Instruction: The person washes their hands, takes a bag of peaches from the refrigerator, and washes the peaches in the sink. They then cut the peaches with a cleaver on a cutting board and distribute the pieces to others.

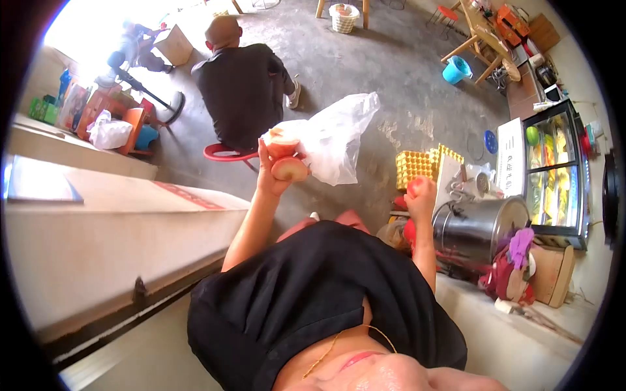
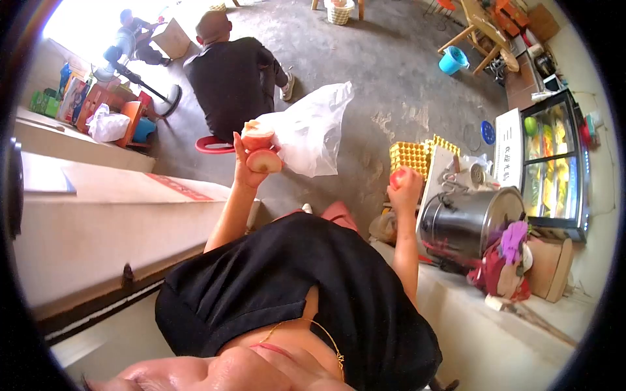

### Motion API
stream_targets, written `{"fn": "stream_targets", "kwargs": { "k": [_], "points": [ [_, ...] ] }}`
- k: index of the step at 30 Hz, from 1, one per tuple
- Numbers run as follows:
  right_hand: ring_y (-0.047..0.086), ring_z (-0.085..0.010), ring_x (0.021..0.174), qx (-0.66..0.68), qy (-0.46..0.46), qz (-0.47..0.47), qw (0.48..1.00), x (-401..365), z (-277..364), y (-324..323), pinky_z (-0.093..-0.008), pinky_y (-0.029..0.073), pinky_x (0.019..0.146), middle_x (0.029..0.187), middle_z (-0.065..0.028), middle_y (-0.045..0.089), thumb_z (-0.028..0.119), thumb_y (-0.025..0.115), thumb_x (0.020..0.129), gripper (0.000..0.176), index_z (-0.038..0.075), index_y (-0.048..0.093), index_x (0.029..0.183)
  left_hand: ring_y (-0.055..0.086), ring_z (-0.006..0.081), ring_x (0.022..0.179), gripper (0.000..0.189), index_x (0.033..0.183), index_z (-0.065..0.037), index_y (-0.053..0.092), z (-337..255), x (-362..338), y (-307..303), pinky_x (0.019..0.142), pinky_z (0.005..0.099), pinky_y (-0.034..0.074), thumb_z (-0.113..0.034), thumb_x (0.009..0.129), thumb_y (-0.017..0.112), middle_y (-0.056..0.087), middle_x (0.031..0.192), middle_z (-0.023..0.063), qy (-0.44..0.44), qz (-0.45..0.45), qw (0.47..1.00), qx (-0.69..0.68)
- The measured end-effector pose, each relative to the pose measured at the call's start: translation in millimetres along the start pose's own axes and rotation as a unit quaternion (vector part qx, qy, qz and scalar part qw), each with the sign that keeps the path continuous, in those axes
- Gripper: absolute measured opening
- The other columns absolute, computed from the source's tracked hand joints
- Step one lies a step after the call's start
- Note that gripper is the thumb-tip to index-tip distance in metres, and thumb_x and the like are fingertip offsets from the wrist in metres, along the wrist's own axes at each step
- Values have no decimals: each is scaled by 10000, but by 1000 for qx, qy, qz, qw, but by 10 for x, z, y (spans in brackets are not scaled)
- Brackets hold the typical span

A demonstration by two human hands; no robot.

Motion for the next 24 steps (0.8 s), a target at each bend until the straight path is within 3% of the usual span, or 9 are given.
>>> {"fn": "stream_targets", "kwargs": {
  "k": [3, 4, 7, 9, 11, 15, 17, 23, 24],
  "points": [
    [552, -252, 1006, 90, 140, -107, 980, 335, -469, -231, -354, 448, 872, 1068, -142, 553, 198, 770, 643, 618, 34, 481, 1164, 597, 334, 1006, 760, 1274, -157, 501, -62, 398, 6, 735, 616, 527, -745, 793, 479, 600, 1144, 100, 21, -9, 1000, -9],
    [545, -257, 1036, -43, 98, -117, 987, 423, -393, -338, -376, 447, 898, 1088, -160, 552, 215, 774, 635, 654, 39, 464, 1183, 595, 336, 1010, 760, 1276, -156, 498, -57, 473, -35, 735, 612, 530, -744, 794, 480, 599, 1146, 99, 23, -28, 999, -10],
    [569, -249, 1018, 65, 187, -38, 979, 836, -511, -315, -364, 474, 887, 1103, -159, 562, 184, 787, 628, 753, 50, 416, 1270, 599, 334, 1001, 751, 1263, -150, 509, -49, 869, 18, 724, 603, 535, -740, 800, 475, 599, 1145, 96, 39, -25, 999, -7],
    [607, -216, 944, 80, 92, -17, 992, 1327, -1096, -163, -329, 513, 829, 1065, -142, 579, 99, 790, 635, 875, 70, 319, 1372, 598, 333, 1002, 748, 1259, -148, 513, 16, 1234, 84, 719, 601, 536, -739, 803, 471, 599, 1146, 96, 41, -35, 999, 2],
    [615, -206, 929, 171, 101, 140, 970, 1645, -190, -2, -331, 522, 827, 1054, -127, 582, 7, 781, 665, 988, 139, 190, 1446, 599, 337, 997, 739, 1255, -146, 518, 80, 1612, 167, 711, 601, 536, -734, 811, 463, 597, 1152, 96, 46, -29, 998, 23],
    [583, -221, 1040, 187, 50, 302, 933, 2371, 363, 405, -356, 500, 904, 1149, -155, 553, 12, 797, 636, 1110, 183, 108, 1488, 611, 325, 978, 721, 1251, -142, 521, 302, 2385, 458, 703, 590, 542, -724, 832, 438, 616, 1114, 93, 47, -44, 996, 64],
    [547, -239, 1087, 122, -84, 344, 927, 2677, 685, 492, -371, 460, 949, 1182, -153, 522, 64, 827, 622, 1177, 245, 72, 1507, 604, 329, 992, 733, 1259, -117, 517, 417, 2743, 596, 727, 587, 534, -716, 845, 423, 605, 1144, 97, 19, -18, 998, 62],
    [526, -268, 1133, 128, -124, 345, 921, 3511, 701, 840, -361, 416, 985, 1307, -148, 488, 143, 788, 650, 1111, 118, 67, 1496, 570, 309, 1057, 829, 1313, -108, 470, 794, 3609, 836, 854, 465, 523, -760, 801, 441, 559, 1219, 116, -84, -15, 996, 33],
    [525, -264, 1129, 194, -131, 363, 902, 3633, 708, 884, -359, 416, 975, 1303, -151, 487, 137, 775, 658, 1065, 108, 104, 1485, 614, 283, 867, 848, 1260, -121, 508, 879, 3742, 957, 697, 454, 549, -801, 757, 446, 598, 1105, 106, -100, -68, 992, 25]
  ]
}}
Point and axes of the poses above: each hand's wrist, its own x-axis towards the middle knuckle, its own y-axis out of the palm, z = x × y, the point moved 6 cm from there along x, towards the middle knuckle
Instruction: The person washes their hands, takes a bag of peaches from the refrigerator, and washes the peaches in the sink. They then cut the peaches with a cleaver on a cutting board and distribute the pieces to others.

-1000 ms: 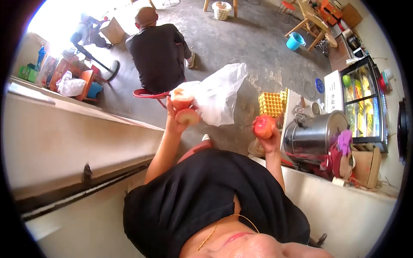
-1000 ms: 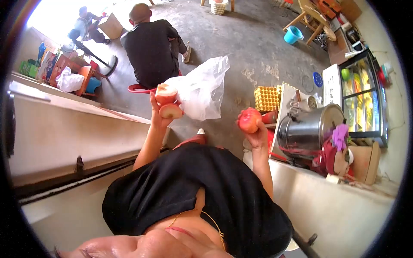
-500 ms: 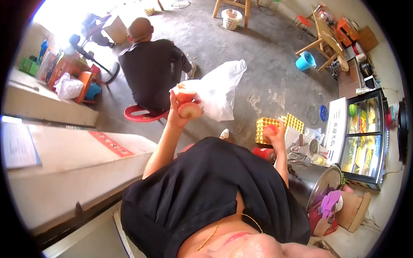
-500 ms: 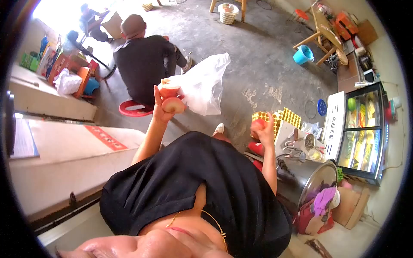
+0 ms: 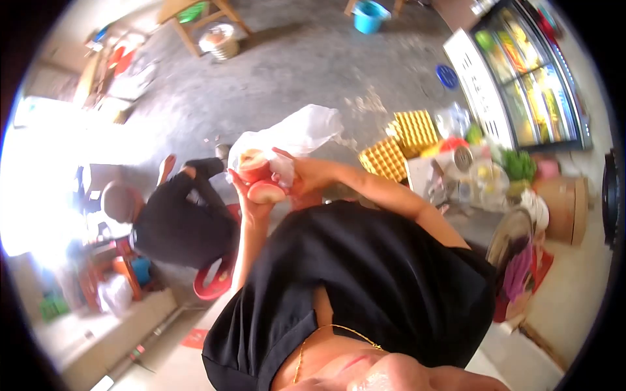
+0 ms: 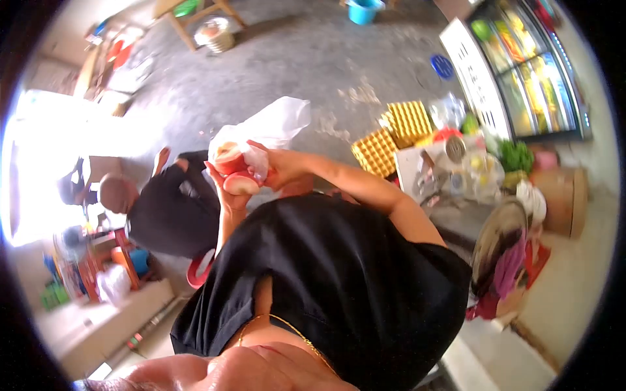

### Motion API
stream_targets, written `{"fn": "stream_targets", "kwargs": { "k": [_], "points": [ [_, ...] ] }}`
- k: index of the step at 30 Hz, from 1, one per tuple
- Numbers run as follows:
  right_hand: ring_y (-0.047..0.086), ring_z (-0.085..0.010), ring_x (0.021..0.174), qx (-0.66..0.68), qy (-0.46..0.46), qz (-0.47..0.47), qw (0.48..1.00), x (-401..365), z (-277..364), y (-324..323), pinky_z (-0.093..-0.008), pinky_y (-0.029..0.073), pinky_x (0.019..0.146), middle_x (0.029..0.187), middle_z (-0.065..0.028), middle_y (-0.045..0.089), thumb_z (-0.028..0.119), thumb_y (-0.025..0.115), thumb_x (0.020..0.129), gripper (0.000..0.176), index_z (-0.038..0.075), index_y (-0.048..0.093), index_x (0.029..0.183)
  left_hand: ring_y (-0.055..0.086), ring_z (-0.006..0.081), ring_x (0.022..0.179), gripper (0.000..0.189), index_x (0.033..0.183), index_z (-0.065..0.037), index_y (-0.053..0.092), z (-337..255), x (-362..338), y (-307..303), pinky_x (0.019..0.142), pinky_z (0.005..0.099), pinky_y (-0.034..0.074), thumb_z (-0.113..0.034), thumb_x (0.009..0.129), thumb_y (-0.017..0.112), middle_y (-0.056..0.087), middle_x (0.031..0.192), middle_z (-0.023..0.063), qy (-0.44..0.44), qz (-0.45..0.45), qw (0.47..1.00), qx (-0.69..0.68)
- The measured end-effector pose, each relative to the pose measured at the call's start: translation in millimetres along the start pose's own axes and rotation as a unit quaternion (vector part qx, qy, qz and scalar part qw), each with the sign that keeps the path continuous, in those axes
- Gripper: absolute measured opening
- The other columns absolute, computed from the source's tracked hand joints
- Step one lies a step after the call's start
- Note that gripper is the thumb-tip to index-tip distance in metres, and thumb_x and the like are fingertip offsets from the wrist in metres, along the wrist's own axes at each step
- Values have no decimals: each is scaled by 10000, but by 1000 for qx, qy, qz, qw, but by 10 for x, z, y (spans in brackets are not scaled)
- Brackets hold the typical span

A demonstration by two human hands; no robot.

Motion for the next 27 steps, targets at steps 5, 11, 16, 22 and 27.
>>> {"fn": "stream_targets", "kwargs": {
  "k": [5, 11, 16, 22, 27],
  "points": [
    [555, -203, 1032, 91, -56, -136, 985, 222, -368, -495, -335, 446, 902, 1171, -129, 578, 70, 712, 635, 767, 48, 404, 1337, 608, 278, 817, 879, 1252, -86, 503, 132, 795, 150, 604, 476, 565, -809, 757, 423, 614, 924, 133, -167, 109, 979, 32],
    [568, -155, 1034, 133, 37, -237, 962, 114, -1145, -1176, -308, 477, 865, 1135, -106, 615, 18, 693, 693, 480, 1, 572, 1158, 609, 318, 855, 853, 1299, -84, 458, 405, 1622, 331, 577, 562, 565, -765, 786, 444, 611, 1047, 151, -282, 53, 956, 65],
    [567, -168, 1015, 243, 112, -314, 911, -336, -1663, -1594, -289, 480, 862, 1126, -111, 581, 11, 726, 698, 696, 53, 415, 1320, 612, 324, 897, 821, 1305, -67, 454, 770, 2242, 408, 606, 554, 569, -725, 814, 455, 577, 1155, 158, -346, 65, 929, 112],
    [552, -185, 980, 346, 176, -422, 820, -1403, -2175, -2159, -333, 490, 819, 1080, -105, 524, 64, 785, 685, 828, 107, 260, 1324, 590, 275, 887, 810, 1257, -55, 485, 1125, 2846, 574, 626, 505, 563, -730, 811, 450, 573, 1076, 118, -261, 3, 943, 206],
    [579, -262, 903, 108, 369, -658, 648, -2925, -2675, -1910, -345, 496, 759, 993, -133, 557, 171, 841, 630, 681, 35, 408, 1138, 568, 266, 906, 848, 1259, -93, 482, 1569, 3159, 783, 609, 489, 547, -780, 762, 458, 559, 1097, 102, -262, -20, 933, 248]
  ]
}}
Point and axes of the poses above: each hand's wrist, its own x-axis towards the middle knuckle, its own y-axis out of the palm, z = x × y, the point moved 6 cm from there along x, towards the middle knuckle
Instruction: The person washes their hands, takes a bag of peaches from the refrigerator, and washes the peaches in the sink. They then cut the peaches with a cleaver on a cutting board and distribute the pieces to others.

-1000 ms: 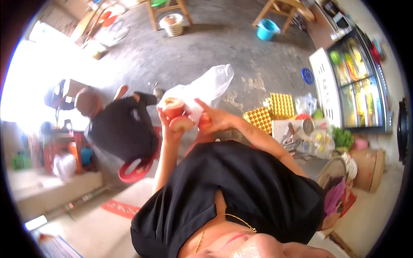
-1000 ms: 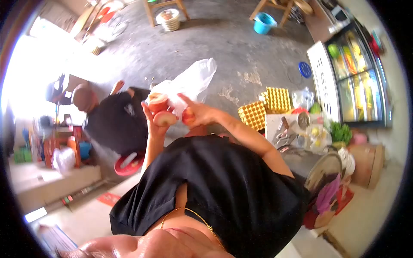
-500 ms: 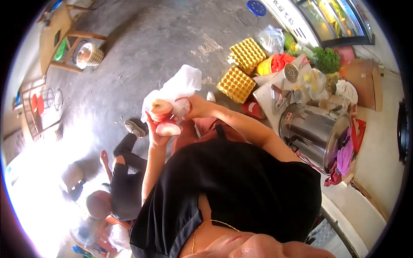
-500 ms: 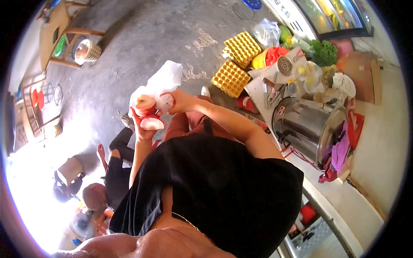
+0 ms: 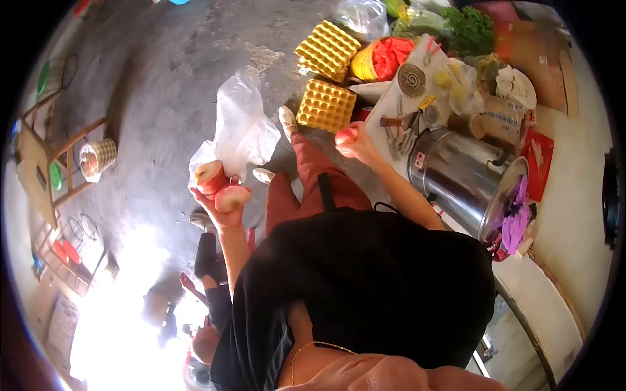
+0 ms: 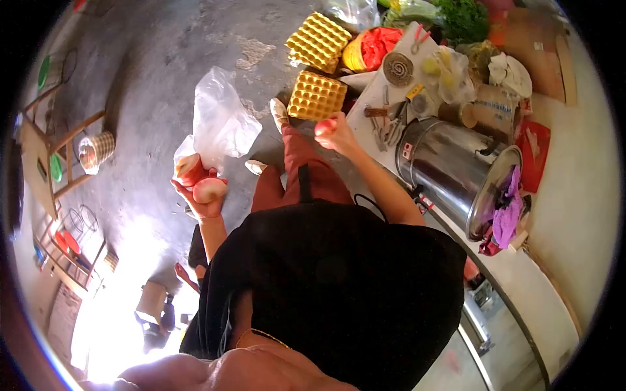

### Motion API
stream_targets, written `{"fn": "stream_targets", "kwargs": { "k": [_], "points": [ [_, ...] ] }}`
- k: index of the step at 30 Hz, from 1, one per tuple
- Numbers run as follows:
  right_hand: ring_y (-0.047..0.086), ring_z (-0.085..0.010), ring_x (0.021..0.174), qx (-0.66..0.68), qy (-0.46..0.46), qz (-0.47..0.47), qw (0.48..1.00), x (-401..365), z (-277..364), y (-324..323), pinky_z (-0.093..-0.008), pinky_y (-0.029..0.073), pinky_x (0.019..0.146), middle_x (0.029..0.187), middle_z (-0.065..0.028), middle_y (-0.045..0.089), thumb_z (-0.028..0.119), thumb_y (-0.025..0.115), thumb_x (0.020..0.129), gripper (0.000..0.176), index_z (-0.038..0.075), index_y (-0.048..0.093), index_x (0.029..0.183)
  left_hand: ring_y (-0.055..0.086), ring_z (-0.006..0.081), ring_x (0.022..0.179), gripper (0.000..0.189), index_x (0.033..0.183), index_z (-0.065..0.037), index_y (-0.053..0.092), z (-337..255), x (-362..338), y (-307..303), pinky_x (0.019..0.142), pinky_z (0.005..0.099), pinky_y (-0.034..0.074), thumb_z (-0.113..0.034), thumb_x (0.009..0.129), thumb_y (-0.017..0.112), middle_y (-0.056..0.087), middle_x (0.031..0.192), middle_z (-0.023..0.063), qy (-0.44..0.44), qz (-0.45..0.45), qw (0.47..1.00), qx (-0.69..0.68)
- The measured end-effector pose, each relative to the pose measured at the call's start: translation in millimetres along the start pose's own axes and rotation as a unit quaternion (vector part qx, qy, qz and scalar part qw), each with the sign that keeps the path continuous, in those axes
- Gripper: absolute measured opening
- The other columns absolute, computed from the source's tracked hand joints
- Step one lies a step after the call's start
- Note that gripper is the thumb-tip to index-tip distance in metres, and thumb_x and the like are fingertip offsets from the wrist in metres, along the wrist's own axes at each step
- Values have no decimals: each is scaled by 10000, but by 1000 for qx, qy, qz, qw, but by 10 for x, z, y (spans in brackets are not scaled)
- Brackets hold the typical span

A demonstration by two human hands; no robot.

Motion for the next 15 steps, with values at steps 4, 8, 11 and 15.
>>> {"fn": "stream_targets", "kwargs": {
  "k": [4, 8, 11, 15],
  "points": [
    [581, -231, 905, 42, 204, -1, 978, -267, -382, -608, -345, 500, 753, 1008, -128, 565, 184, 844, 624, 654, 71, 424, 1112, 573, 266, 899, 862, 1248, -103, 498, 124, 296, 432, 632, 506, 541, -797, 736, 476, 566, 1092, 99, -51, 18, 998, 43],
    [565, -201, 965, 69, 171, 65, 981, -193, -599, -639, -330, 487, 814, 1057, -95, 565, 205, 818, 664, 609, 80, 475, 1152, 584, 288, 929, 852, 1266, -92, 490, 270, 540, 739, 695, 504, 538, -782, 768, 456, 572, 1117, 121, -102, 46, 991, 69],
    [538, -183, 1035, 184, 118, 145, 965, -27, 31, -407, -315, 462, 870, 1102, -68, 557, 209, 791, 688, 620, 90, 485, 1214, 554, 371, 1066, 853, 1334, -79, 431, 406, 654, 1024, 738, 526, 542, -755, 813, 418, 534, 1249, 151, -118, 79, 985, 95],
    [515, -157, 1080, 244, 49, 203, 947, 123, 1010, -77, -299, 432, 915, 1132, -55, 549, 198, 770, 705, 613, 76, 485, 1234, 452, 432, 1210, 899, 1373, -80, 374, 590, 810, 1366, 758, 575, 541, -774, 803, 397, 443, 1360, 164, -132, 146, 976, 88]
  ]
}}
Point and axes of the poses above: each hand's wrist, its own x-axis towards the middle knuckle, its own y-axis out of the palm, z = x × y, the point moved 6 cm from there along x, towards the middle knuckle
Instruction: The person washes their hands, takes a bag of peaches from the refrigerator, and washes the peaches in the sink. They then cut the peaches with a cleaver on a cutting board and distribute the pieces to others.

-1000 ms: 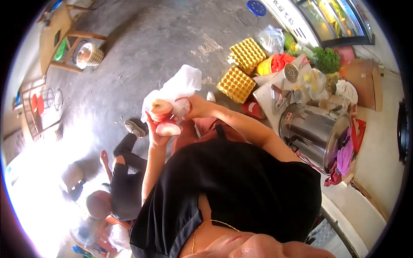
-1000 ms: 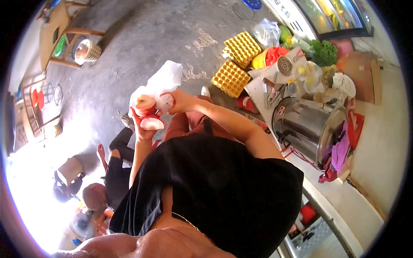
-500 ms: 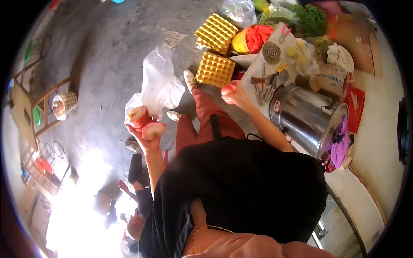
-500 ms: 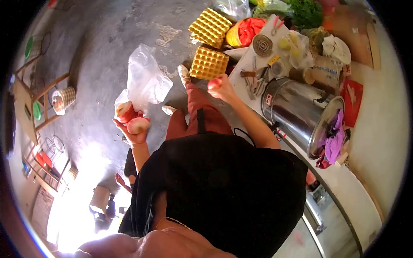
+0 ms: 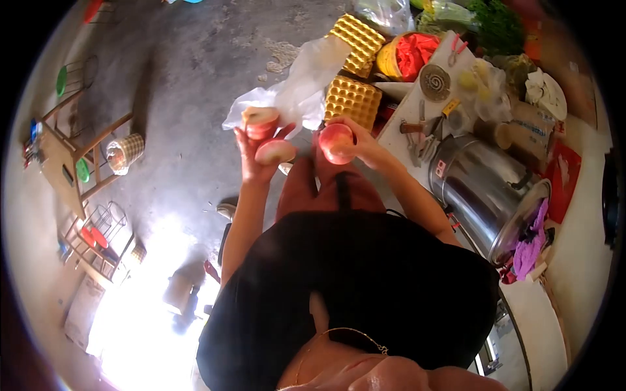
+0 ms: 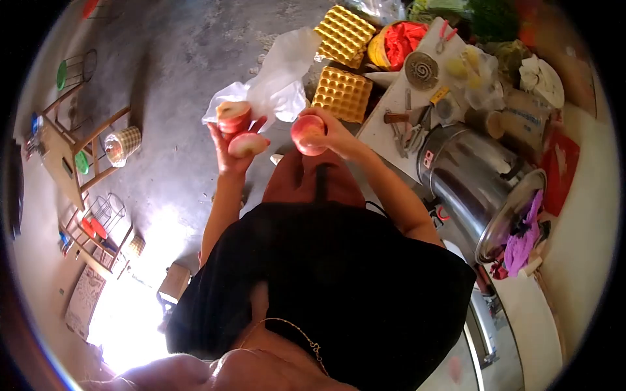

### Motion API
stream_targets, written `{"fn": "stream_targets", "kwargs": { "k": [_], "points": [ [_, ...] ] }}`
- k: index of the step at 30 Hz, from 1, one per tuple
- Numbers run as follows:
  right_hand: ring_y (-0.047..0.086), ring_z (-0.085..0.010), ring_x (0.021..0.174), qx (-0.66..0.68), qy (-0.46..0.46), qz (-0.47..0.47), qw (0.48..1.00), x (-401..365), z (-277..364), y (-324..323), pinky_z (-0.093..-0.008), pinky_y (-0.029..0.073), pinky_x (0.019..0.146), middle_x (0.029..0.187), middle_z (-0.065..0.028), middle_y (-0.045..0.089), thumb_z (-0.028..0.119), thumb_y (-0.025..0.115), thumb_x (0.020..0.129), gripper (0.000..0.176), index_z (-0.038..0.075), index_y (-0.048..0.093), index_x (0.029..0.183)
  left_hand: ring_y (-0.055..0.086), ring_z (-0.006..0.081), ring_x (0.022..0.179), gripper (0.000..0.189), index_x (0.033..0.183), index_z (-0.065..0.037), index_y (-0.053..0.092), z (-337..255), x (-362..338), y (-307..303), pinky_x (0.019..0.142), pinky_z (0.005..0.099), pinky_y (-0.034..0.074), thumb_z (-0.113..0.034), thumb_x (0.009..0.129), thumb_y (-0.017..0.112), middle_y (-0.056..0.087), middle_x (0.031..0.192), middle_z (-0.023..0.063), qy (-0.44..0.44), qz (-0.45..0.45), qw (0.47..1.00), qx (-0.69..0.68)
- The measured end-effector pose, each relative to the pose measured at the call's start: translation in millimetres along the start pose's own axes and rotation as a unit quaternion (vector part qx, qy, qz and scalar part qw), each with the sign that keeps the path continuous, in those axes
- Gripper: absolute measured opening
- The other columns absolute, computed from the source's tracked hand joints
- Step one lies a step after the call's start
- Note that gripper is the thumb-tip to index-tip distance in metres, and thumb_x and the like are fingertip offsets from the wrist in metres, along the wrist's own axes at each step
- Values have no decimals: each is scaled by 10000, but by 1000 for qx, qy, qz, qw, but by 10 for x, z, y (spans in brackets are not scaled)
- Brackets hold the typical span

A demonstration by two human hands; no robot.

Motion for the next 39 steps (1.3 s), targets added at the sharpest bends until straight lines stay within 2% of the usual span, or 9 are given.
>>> {"fn": "stream_targets", "kwargs": {
  "k": [9, 14, 19, 24, 28, 31, 33, 36, 39],
  "points": [
    [556, -128, 932, 137, -16, 86, 987, 84, 416, 373, -269, 458, 843, 1014, -63, 572, 179, 738, 722, 730, 77, 388, 1355, 520, 398, 1133, 895, 1360, -41, 372, -48, -10, 15, 824, 457, 537, -737, 805, 469, 501, 1250, 180, -10, 70, 996, 44],
    [565, -142, 914, -167, 28, 293, 941, 343, 537, 623, -268, 467, 797, 1051, -95, 597, 155, 731, 727, 1037, 121, 62, 1518, 603, 320, 902, 878, 1327, -43, 415, 117, -108, -231, 790, 445, 525, -718, 775, 524, 557, 1114, 200, -97, 36, 995, 5],
    [587, -166, 937, -142, 22, 231, 962, 828, 66, 544, -287, 478, 828, 1024, -103, 640, 255, 772, 685, 669, 12, 524, 1256, 627, 351, 863, 996, 1284, 22, 430, 214, 5, -490, 728, 452, 543, -800, 725, 484, 603, 978, 234, -102, 32, 990, -97],
    [601, -170, 961, -176, 55, 160, 970, 1346, -337, -38, -277, 484, 841, 1060, -111, 636, 297, 803, 694, 527, 21, 622, 1105, 652, 362, 746, 1031, 1374, 31, 328, 25, 11, -512, 686, 413, 561, -784, 757, 454, 536, 1191, 306, -17, -15, 1000, -19],
    [642, -229, 859, -475, 143, -40, 868, 1877, 140, -1365, -318, 552, 718, 989, -154, 632, 188, 750, 744, 374, 13, 596, 1036, 649, 313, 877, 969, 1393, 27, 278, 82, -21, -872, 608, 377, 581, -710, 799, 488, 483, 1271, 313, 19, -17, 999, -32],
    [663, -310, 882, -806, 95, -26, 584, 2300, -25, -2411, -391, 538, 775, 963, -160, 681, 215, 722, 654, 317, 32, 664, 906, 620, 305, 817, 928, 1414, -66, 291, 202, -139, -1204, 601, 494, 581, -707, 782, 515, 448, 1308, 274, 12, -76, 996, -45],
    [663, -280, 925, -832, 184, 5, 523, 2389, -150, -2707, -409, 548, 724, 965, -168, 684, 213, 740, 640, 264, 58, 692, 849, 612, 313, 704, 1061, 1375, 37, 335, 326, -308, -1513, 618, 442, 543, -776, 717, 509, 586, 902, 191, -51, -143, 987, -55],
    [648, -174, 915, -633, 658, 206, 352, 2424, -1778, -4595, -352, 513, 820, 842, 1, 689, 378, 739, 703, 289, 128, 697, 841, 608, 336, 631, 1120, 1359, 59, 358, 425, -291, -1588, 598, 398, 521, -817, 675, 498, 580, 760, 166, -65, -171, 980, -76],
    [650, -180, 909, -636, 654, 144, 384, 2433, -1017, -4257, -358, 511, 815, 859, -13, 688, 381, 741, 701, 295, 129, 698, 848, 618, 367, 630, 1131, 1356, 54, 361, 419, -229, -1590, 579, 397, 513, -833, 666, 493, 581, 758, 171, -93, -159, 981, -62]
  ]
}}
Point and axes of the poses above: each hand's wrist, its own x-axis towards the middle knuckle, its own y-axis out of the palm, z = x × y, the point moved 6 cm from there along x, towards the middle knuckle
